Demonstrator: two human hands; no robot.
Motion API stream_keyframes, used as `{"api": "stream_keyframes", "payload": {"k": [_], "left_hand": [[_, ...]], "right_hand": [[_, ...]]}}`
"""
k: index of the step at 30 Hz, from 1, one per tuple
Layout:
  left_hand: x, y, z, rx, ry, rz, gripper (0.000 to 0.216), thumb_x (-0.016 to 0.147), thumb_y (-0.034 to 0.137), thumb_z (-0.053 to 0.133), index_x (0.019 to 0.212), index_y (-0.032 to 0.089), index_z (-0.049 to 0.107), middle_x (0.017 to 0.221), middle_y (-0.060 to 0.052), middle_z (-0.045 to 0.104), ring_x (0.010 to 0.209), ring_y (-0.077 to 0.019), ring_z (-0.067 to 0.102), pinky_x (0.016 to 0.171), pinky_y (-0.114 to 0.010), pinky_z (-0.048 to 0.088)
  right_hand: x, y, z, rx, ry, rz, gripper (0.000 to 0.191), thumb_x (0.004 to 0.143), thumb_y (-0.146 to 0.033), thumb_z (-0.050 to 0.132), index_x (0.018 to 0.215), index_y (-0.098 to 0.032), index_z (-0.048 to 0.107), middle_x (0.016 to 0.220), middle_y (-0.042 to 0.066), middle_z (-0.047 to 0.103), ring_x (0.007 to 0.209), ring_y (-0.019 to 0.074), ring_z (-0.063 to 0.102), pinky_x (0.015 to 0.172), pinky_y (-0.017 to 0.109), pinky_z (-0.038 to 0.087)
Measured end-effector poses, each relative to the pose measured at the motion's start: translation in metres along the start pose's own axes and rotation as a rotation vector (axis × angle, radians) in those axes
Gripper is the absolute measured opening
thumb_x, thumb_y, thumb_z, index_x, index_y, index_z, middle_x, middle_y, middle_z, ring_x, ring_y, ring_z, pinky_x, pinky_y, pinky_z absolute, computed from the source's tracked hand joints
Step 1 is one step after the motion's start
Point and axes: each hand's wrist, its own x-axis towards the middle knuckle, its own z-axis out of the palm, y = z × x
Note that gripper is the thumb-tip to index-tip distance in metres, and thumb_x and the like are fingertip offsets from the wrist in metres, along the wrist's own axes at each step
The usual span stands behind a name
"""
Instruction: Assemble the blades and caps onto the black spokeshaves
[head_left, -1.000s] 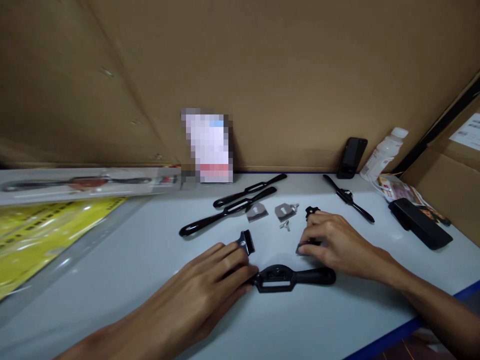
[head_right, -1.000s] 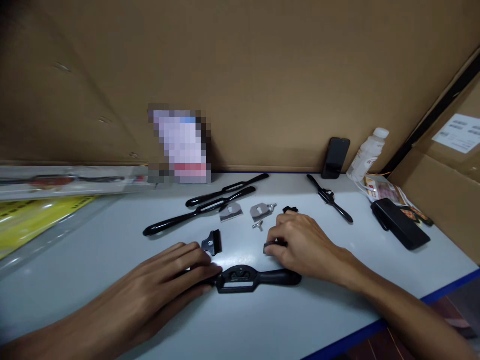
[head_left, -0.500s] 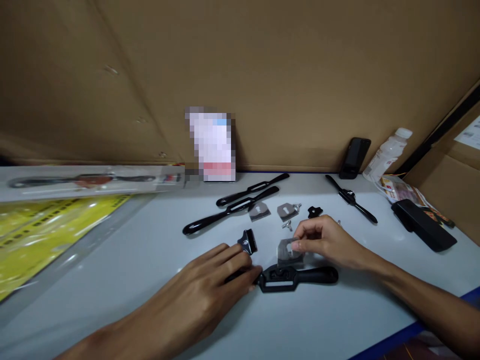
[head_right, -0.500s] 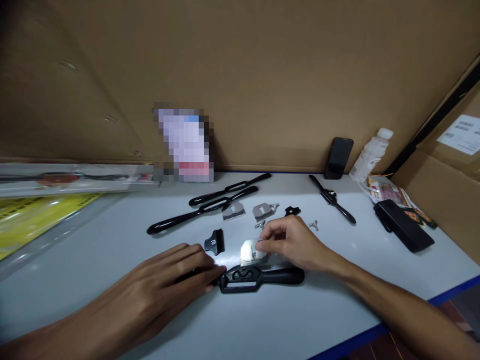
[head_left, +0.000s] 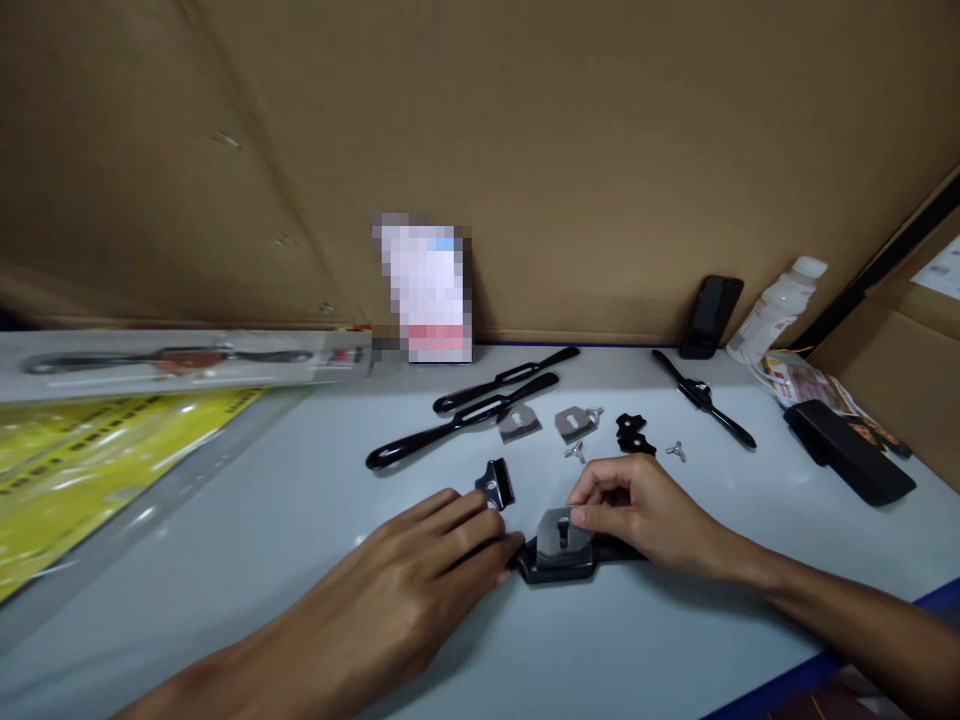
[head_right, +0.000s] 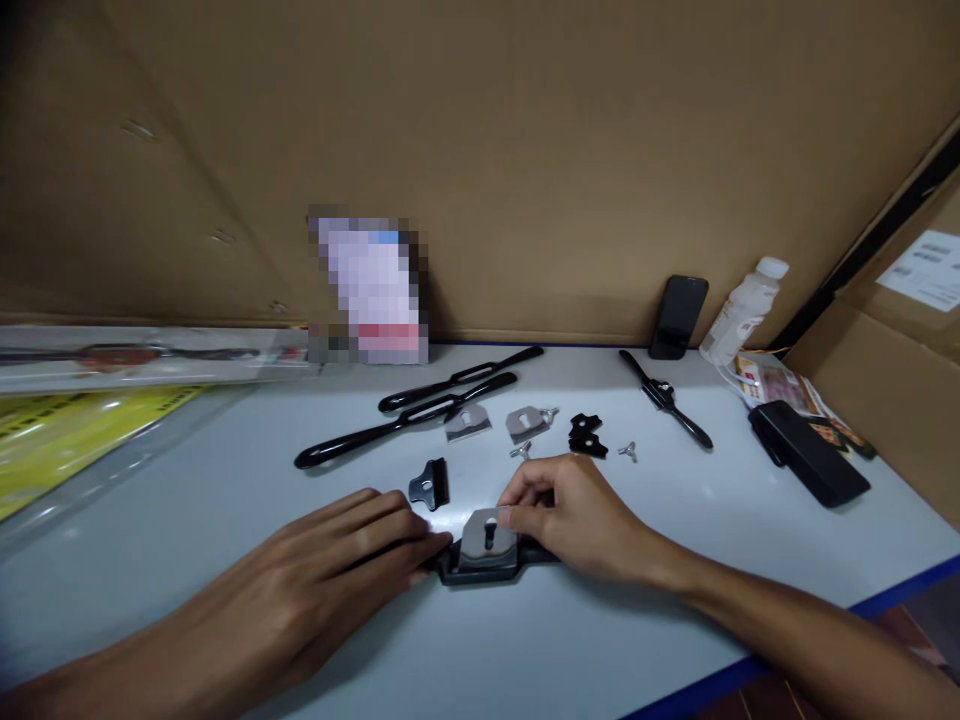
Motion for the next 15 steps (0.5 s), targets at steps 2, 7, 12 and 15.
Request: {"api": "stream_keyframes", "payload": {"k": [2,7,12,15], "left_hand": [[-0.0007,0.0,0.0003,-0.013,-0.011,0.002,0.037,0.117,0.013,0.037,0.108,0.015,0.072,0.092,-0.004,0.074,0.08,-0.0222,0.063,0.072,-0.037,0.048],[-0.0011,-0.0004,0.0016,-0.01,-0.013,0.002,0.035,0.114,0.01,0.04,0.105,0.016,0.073,0.093,-0.005,0.075,0.081,-0.0224,0.064,0.074,-0.037,0.049],[-0.0002,-0.001,0.0013,-0.011,0.0,0.007,0.036,0.114,0.011,0.041,0.105,0.017,0.075,0.092,-0.005,0.076,0.079,-0.0215,0.064,0.073,-0.036,0.049],[0.0002,-0.0006,0.0012,-0.004,0.011,0.007,0.036,0.114,0.011,0.04,0.105,0.016,0.075,0.092,-0.005,0.076,0.079,-0.0214,0.064,0.073,-0.035,0.049]], "right_hand": [[-0.0001,-0.0007,0.0009,-0.017,0.014,0.006,0.014,0.089,-0.013,0.073,0.077,-0.019,0.069,0.069,-0.004,0.061,0.064,0.0127,0.05,0.063,0.028,0.037],[0.0019,-0.002,-0.003,0.099,0.038,-0.038,0.012,0.086,-0.017,0.075,0.076,-0.02,0.069,0.071,-0.004,0.059,0.07,0.0143,0.05,0.068,0.029,0.037],[0.0057,-0.0005,-0.0075,0.067,0.018,-0.036,0.01,0.086,-0.021,0.074,0.078,-0.02,0.069,0.071,-0.003,0.059,0.069,0.0152,0.05,0.069,0.03,0.038],[0.0062,0.0,-0.0067,0.019,0.001,-0.031,0.01,0.089,-0.018,0.07,0.079,-0.02,0.068,0.071,-0.003,0.058,0.069,0.0147,0.049,0.069,0.03,0.038]]}}
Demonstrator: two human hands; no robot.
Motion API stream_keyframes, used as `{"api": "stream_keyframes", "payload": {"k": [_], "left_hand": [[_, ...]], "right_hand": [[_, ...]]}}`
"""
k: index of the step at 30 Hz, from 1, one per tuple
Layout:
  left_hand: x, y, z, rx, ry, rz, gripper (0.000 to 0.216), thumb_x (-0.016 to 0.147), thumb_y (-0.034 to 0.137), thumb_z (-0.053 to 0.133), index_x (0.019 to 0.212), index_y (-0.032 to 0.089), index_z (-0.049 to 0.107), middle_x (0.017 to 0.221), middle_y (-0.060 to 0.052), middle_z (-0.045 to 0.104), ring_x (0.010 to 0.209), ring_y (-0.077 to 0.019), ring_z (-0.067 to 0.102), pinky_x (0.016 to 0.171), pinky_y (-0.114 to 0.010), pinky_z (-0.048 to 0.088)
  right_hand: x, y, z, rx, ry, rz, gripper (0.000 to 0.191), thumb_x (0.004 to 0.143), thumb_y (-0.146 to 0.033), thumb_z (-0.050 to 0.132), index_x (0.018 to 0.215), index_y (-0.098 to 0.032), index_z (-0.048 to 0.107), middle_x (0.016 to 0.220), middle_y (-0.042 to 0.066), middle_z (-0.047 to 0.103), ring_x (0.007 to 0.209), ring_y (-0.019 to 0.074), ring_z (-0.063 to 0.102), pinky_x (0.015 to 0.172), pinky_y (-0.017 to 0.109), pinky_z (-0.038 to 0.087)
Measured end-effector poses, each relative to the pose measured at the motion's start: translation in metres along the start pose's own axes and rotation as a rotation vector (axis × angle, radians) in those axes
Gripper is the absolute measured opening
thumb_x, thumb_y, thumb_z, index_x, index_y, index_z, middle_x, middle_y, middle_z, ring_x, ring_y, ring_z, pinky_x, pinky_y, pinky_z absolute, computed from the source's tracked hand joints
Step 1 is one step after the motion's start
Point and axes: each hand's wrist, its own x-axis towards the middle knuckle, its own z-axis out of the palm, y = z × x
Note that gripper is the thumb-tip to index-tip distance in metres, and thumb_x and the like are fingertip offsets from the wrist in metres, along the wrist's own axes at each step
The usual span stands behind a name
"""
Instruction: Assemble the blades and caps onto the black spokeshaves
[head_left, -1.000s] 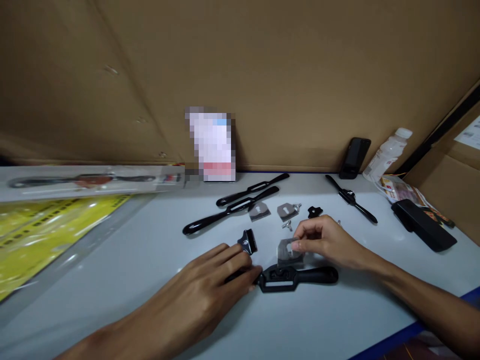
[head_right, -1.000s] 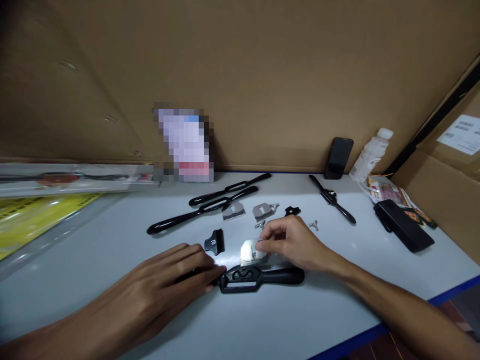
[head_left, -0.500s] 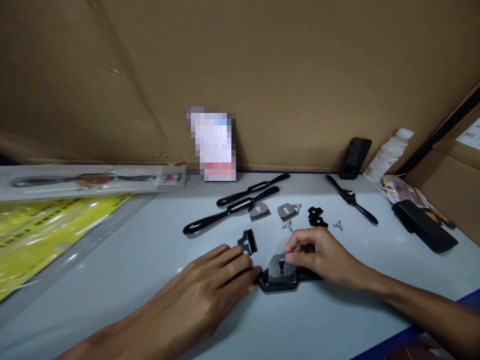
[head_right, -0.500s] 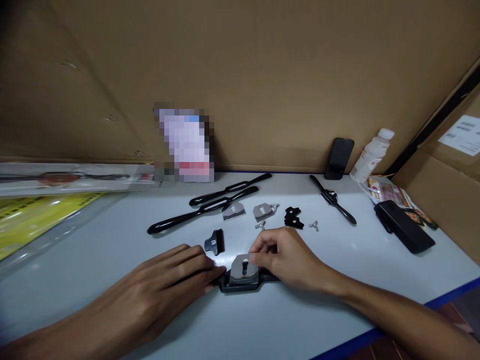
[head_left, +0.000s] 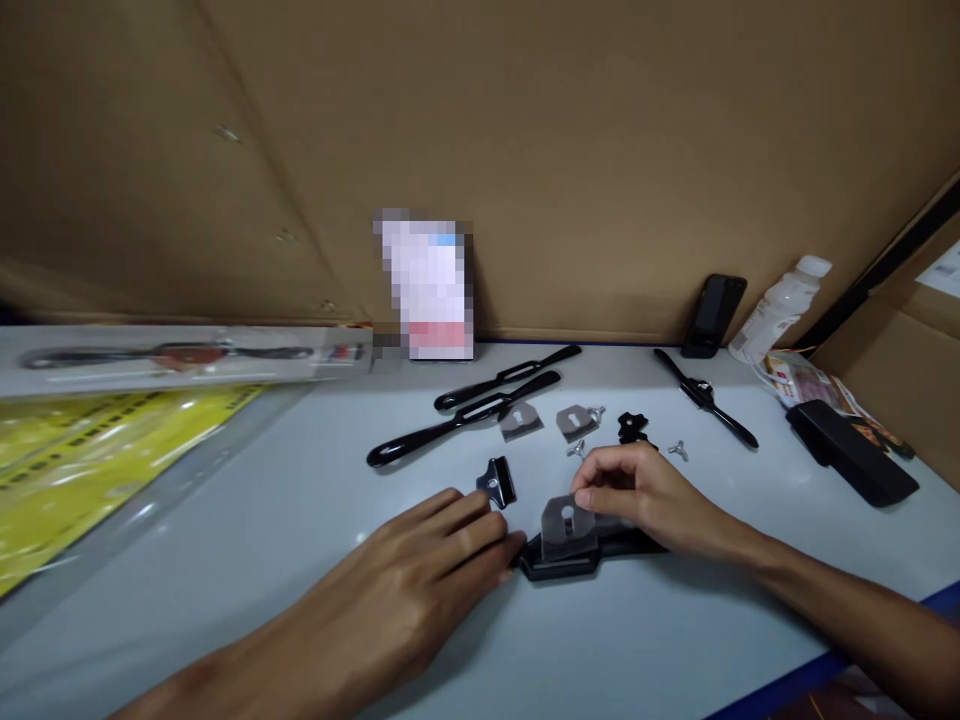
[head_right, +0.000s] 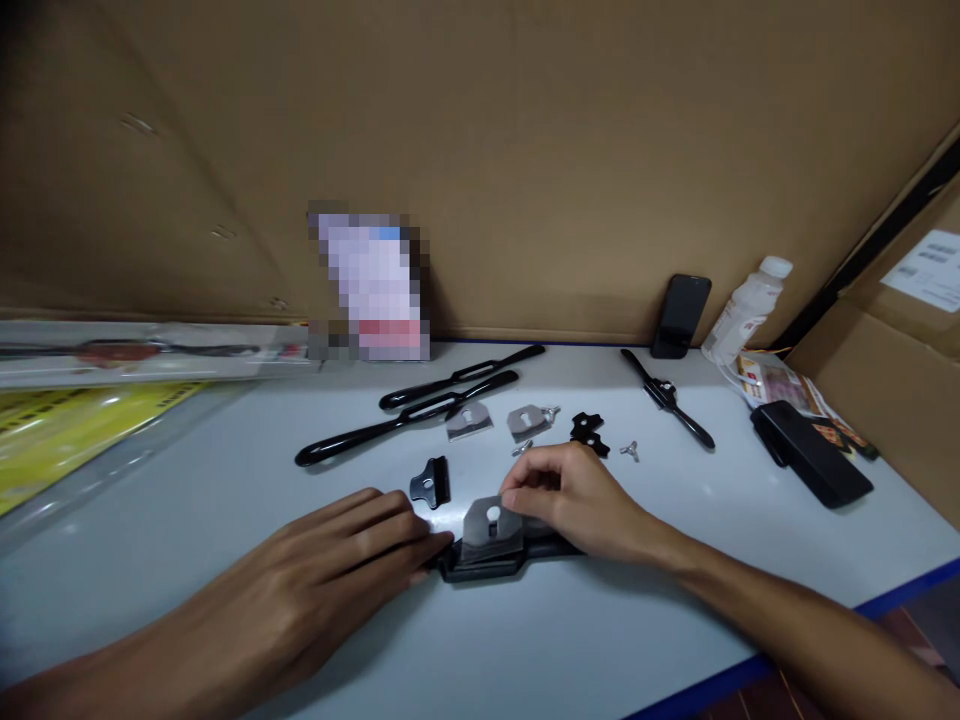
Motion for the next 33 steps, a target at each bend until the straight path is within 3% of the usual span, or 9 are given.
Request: {"api": "stream_keyframes", "payload": {"k": [10,17,27,30,33], "left_hand": [[-0.001,0.002,0.001,-0.001,-0.017,-0.009,0.042,0.115,0.011,0.037,0.101,0.017,0.076,0.089,-0.006,0.074,0.077,-0.0214,0.062,0.07,-0.036,0.048],[-0.002,0.002,0.003,-0.005,0.0,-0.01,0.042,0.115,0.011,0.036,0.102,0.017,0.076,0.092,-0.007,0.075,0.079,-0.0218,0.063,0.07,-0.037,0.047],[0.001,0.002,-0.003,-0.033,-0.027,-0.058,0.036,0.115,0.015,0.038,0.106,0.017,0.073,0.093,-0.006,0.074,0.083,-0.0234,0.066,0.075,-0.038,0.052],[0.0,0.001,-0.005,-0.025,-0.034,-0.058,0.035,0.115,0.017,0.039,0.11,0.018,0.073,0.093,-0.005,0.075,0.083,-0.0227,0.068,0.076,-0.038,0.054],[-0.006,-0.001,-0.001,0.013,-0.023,-0.045,0.035,0.114,0.019,0.04,0.116,0.02,0.075,0.1,-0.005,0.079,0.093,-0.024,0.073,0.088,-0.04,0.058]], "right_hand": [[-0.003,-0.001,0.006,-0.068,-0.007,0.012,0.012,0.09,-0.016,0.069,0.079,-0.02,0.069,0.071,-0.003,0.06,0.068,0.0144,0.051,0.066,0.028,0.038],[-0.006,-0.002,0.014,-0.431,0.048,-0.088,0.019,0.089,-0.011,0.072,0.074,-0.021,0.065,0.08,-0.001,0.064,0.072,0.0146,0.054,0.071,0.03,0.04],[-0.007,-0.002,0.014,-0.437,0.009,-0.116,0.017,0.093,-0.014,0.071,0.078,-0.021,0.065,0.082,-0.001,0.065,0.072,0.0141,0.055,0.072,0.03,0.042],[-0.009,-0.004,0.009,-0.43,0.008,-0.179,0.019,0.097,-0.017,0.068,0.079,-0.021,0.065,0.079,-0.001,0.064,0.071,0.014,0.055,0.071,0.029,0.042],[-0.009,-0.009,-0.009,-0.504,0.143,-0.317,0.024,0.104,-0.026,0.062,0.081,-0.021,0.067,0.079,0.0,0.066,0.072,0.0149,0.057,0.07,0.029,0.041]]}}
